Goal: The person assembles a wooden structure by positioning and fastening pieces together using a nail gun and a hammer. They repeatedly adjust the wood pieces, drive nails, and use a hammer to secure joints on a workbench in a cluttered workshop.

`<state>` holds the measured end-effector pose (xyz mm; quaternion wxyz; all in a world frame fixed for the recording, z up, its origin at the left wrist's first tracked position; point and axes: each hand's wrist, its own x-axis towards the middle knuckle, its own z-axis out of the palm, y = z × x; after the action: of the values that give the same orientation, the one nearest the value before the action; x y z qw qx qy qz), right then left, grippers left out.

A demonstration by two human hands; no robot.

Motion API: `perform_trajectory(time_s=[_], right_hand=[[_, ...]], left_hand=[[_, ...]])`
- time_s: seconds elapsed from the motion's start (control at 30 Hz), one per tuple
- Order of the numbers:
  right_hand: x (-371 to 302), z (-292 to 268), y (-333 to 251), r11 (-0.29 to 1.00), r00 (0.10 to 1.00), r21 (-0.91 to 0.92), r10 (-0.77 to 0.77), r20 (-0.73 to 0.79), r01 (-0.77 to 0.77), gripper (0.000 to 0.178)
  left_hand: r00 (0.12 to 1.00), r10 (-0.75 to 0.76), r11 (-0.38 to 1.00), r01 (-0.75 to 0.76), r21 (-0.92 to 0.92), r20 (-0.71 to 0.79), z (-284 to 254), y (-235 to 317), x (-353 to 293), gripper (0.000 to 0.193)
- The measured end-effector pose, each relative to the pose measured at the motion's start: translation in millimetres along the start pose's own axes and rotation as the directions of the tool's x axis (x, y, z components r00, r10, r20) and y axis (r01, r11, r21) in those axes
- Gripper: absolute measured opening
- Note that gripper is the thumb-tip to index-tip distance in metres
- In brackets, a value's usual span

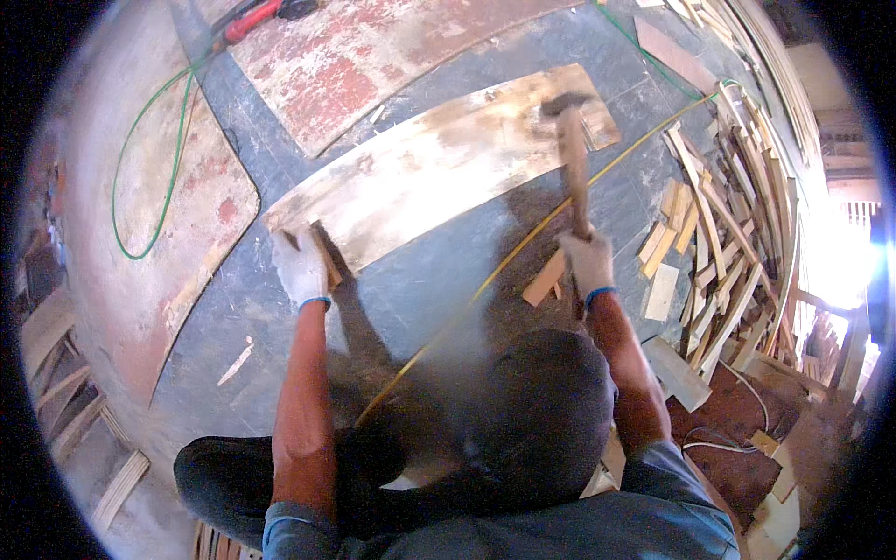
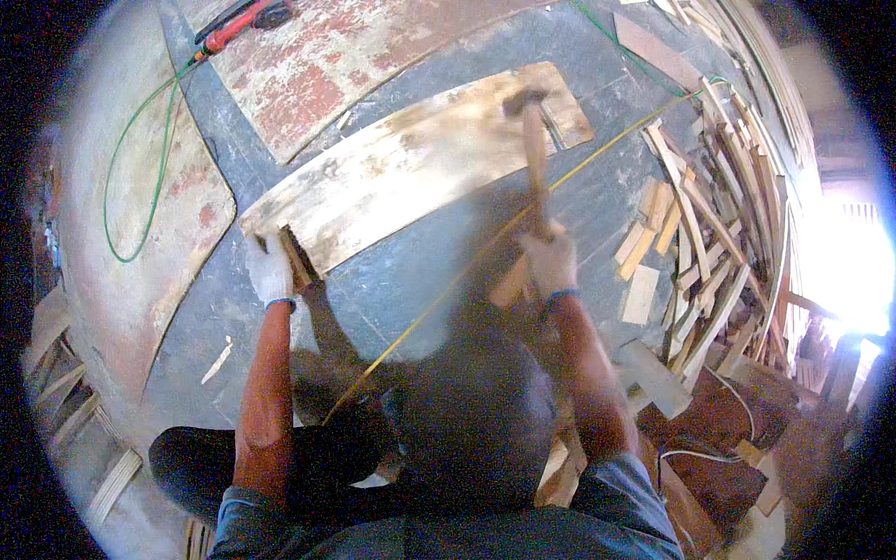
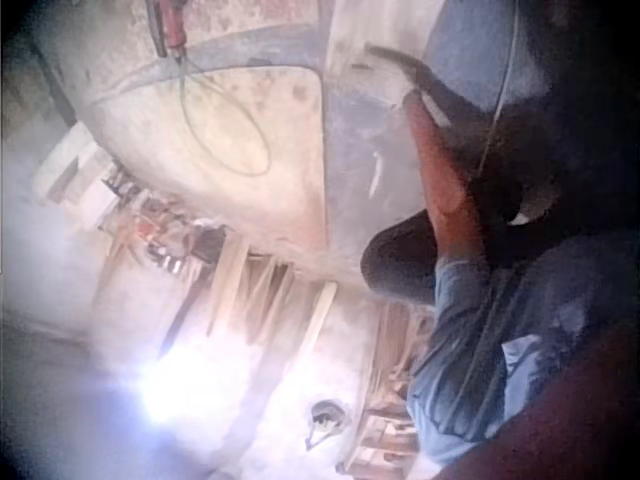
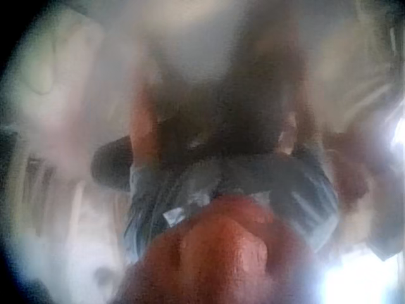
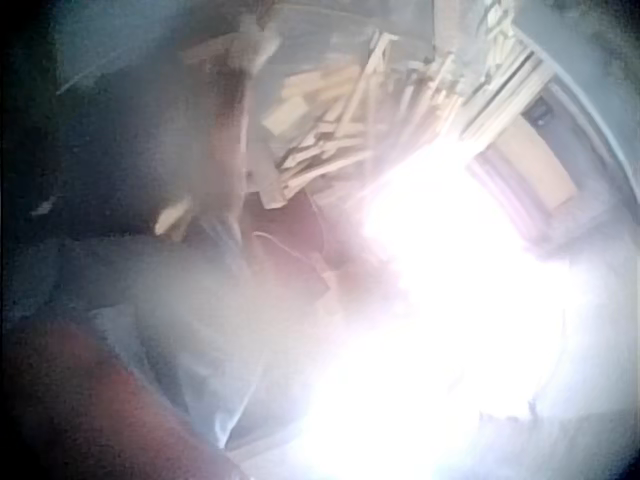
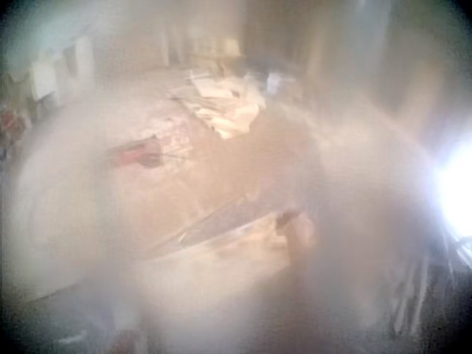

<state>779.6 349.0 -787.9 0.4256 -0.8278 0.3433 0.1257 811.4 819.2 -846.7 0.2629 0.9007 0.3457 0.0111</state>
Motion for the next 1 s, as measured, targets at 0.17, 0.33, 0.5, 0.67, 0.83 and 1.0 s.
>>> perform_trajectory(time_s=[0.17, 0.33, 0.5, 0.67, 0.83, 1.0], right_hand=[[16.3, -105.9, -151.8, 0.88, 0.818, 0.018, -0.432, -0.38, 0.474, 0.025], [33.6, -150.1, -242.9, 0.507, 0.629, 0.377, -0.564, -0.535, 0.775, 0.024], [155.9, -38.3, -10.4, 0.875, 0.889, -0.44, -0.351, -0.295, 0.2, 0.054], [67.5, -60.6, -122.3, 0.945, 0.917, 0.045, -0.302, -0.262, 0.324, 0.025], [15.8, -65.0, -194.9, 0.638, 0.793, 0.473, -0.455, -0.406, 0.608, 0.014], [65.6, 35.8, 19.2, 0.728, 0.816, -0.551, -0.561, -0.138, 0.408, 0.026]], left_hand=[[0.982, 0.164, 0.979, -0.174, 0.111, 0.091, 26.6, 52.4, -47.5, 0.059], [0.963, 0.241, 0.955, -0.258, 0.146, 0.123, 45.9, 73.4, -65.3, 0.059], [0.92, 0.368, 0.916, -0.384, 0.12, 0.134, 52.2, 89.8, -70.0, 0.059], [0.945, 0.294, 0.937, -0.315, 0.152, 0.146, 42.2, 76.5, -63.4, 0.057], [0.939, 0.343, 0.909, -0.342, 0.237, 0.038, 53.3, 73.1, -62.2, 0.058], [0.931, 0.348, 0.923, -0.361, 0.132, 0.112, 54.5, 85.9, -77.0, 0.057]])
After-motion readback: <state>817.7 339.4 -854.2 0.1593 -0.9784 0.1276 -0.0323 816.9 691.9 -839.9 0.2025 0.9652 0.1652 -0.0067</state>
